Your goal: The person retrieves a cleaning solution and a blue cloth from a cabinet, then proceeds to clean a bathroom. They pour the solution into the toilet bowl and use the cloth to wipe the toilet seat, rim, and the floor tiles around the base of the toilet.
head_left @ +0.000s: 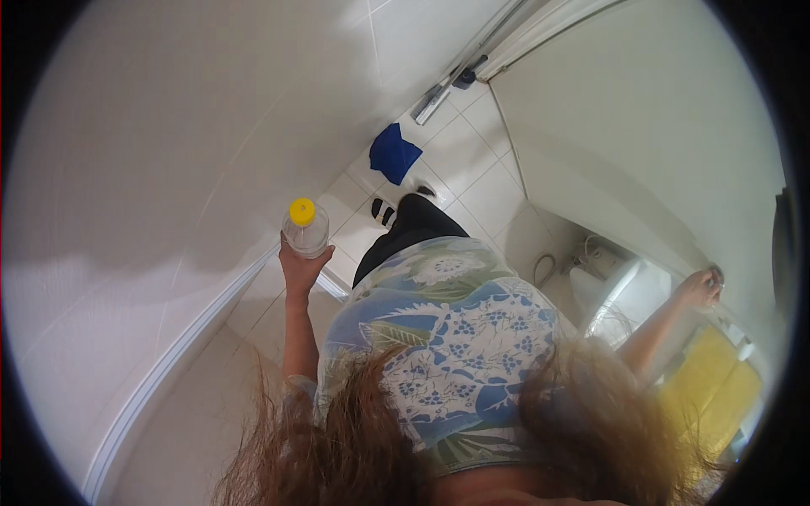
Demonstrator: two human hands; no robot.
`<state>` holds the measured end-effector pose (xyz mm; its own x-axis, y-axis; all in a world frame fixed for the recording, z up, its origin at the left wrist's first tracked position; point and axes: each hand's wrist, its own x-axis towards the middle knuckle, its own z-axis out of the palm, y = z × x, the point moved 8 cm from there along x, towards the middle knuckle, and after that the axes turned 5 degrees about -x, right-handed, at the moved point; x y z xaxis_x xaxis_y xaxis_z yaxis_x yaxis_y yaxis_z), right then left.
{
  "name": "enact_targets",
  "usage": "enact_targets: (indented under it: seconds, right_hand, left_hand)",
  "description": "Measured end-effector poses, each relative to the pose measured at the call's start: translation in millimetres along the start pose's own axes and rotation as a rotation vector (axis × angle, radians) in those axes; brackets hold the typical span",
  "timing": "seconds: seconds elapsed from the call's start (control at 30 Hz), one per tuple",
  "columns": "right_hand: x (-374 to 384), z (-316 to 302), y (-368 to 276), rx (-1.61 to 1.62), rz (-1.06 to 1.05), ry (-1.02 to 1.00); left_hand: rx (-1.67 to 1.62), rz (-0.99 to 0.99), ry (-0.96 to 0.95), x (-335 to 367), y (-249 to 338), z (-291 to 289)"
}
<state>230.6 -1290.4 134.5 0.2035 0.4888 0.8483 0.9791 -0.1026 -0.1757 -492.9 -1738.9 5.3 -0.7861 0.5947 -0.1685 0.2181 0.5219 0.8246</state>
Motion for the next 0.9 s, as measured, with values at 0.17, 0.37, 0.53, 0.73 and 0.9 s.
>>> enact_targets:
  seconds: [0.17,0.37,0.53,0.73,0.9]
  right_hand:
    - [14,-21,-39,-0.055,-0.187,0.024]
    - [29,-31,-55,-0.127,-0.261,0.047]
    - [19,-55,-72,-0.122,-0.285,0.074]
    - [9,-55,-63,-0.135,-0.320,0.098]
    - [13,-37,-34,-0.172,-0.345,0.103]
  left_hand:
    - [-0.014,-0.004,0.011,-13,-12,-9]
    - [-0.065,-0.073,0.073,-25,-19,-6]
    - [-0.028,-0.034,0.060,-21,-54,-14]
    - [-0.057,-0.029,0.133,-26,-65,-16]
    - [-0.053,-0.022,0.215,-25,-44,-30]
